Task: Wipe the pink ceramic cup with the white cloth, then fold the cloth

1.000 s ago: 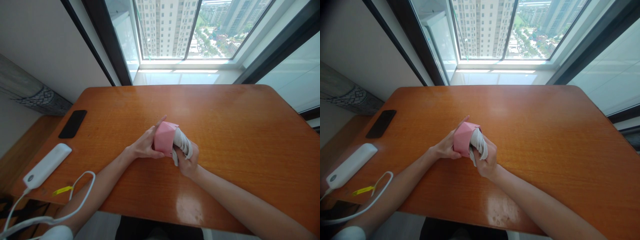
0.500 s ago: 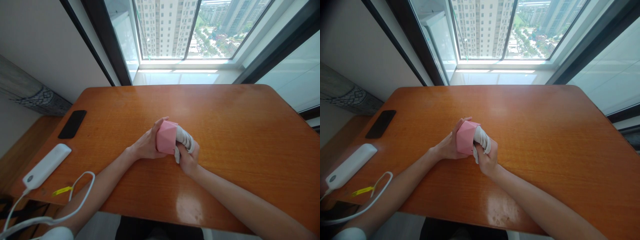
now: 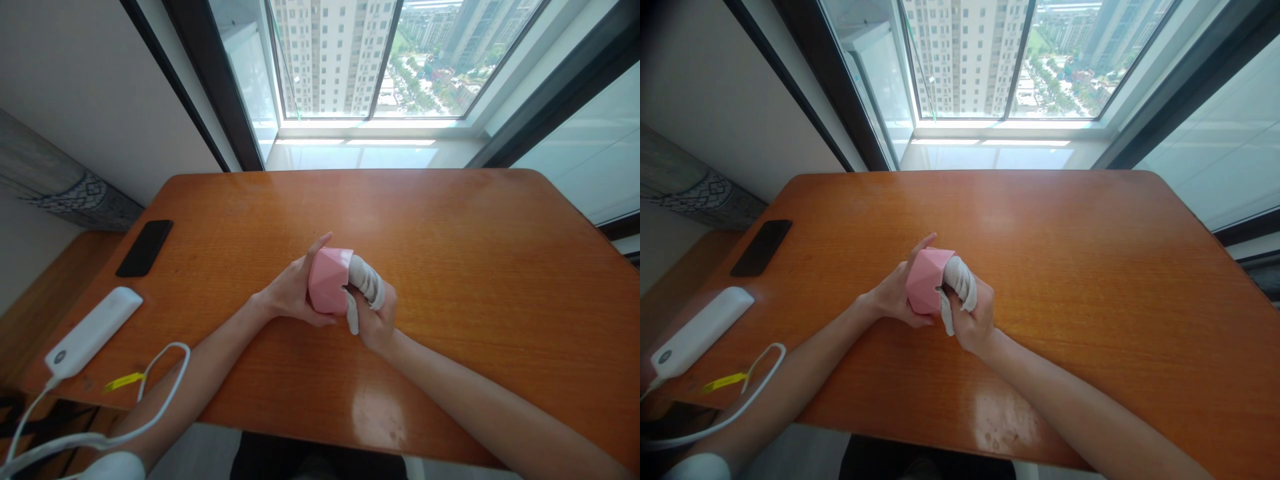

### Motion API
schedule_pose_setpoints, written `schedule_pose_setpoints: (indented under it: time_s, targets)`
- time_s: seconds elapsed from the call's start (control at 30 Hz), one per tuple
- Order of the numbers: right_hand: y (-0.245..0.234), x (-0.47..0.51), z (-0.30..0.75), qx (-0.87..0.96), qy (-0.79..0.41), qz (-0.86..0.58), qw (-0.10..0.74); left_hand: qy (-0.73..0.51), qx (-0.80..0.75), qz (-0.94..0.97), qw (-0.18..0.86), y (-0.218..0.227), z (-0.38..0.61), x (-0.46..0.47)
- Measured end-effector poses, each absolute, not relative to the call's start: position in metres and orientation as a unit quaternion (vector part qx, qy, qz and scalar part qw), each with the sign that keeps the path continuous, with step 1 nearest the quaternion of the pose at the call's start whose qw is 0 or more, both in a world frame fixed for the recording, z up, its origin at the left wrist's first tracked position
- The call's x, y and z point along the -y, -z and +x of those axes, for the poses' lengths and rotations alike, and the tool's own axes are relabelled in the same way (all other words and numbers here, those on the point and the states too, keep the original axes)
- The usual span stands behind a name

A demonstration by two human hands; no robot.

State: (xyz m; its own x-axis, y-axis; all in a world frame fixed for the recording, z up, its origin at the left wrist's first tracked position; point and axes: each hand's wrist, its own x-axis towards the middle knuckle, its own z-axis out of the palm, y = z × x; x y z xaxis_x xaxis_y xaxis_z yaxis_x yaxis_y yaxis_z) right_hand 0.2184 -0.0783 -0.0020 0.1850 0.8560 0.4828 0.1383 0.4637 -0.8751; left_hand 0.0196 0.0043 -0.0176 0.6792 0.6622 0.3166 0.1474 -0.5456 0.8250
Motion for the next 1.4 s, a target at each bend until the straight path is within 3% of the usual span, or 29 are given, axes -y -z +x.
schedule_pose_setpoints:
  time_s: [0.4,0.6,0.87,1.4]
  targets:
    - [-0.006,0.077,0.221,0.638,-0.22,-0.413,0.611,-0.291,-0.203,0.783,0.511,0.014,0.017,-0.014]
    - [-0.003,0.078,0.222,0.637,-0.205,-0.401,0.626,-0.327,-0.185,0.796,0.475,0.022,0.019,-0.01]
    - [0.0,0.078,0.22,0.619,-0.21,-0.422,0.629,-0.371,-0.147,0.854,0.334,0.03,0.028,-0.01]
    - [0.0,0.077,0.218,0.58,-0.247,-0.46,0.625,-0.351,-0.205,0.849,0.339,0.032,0.025,-0.005]
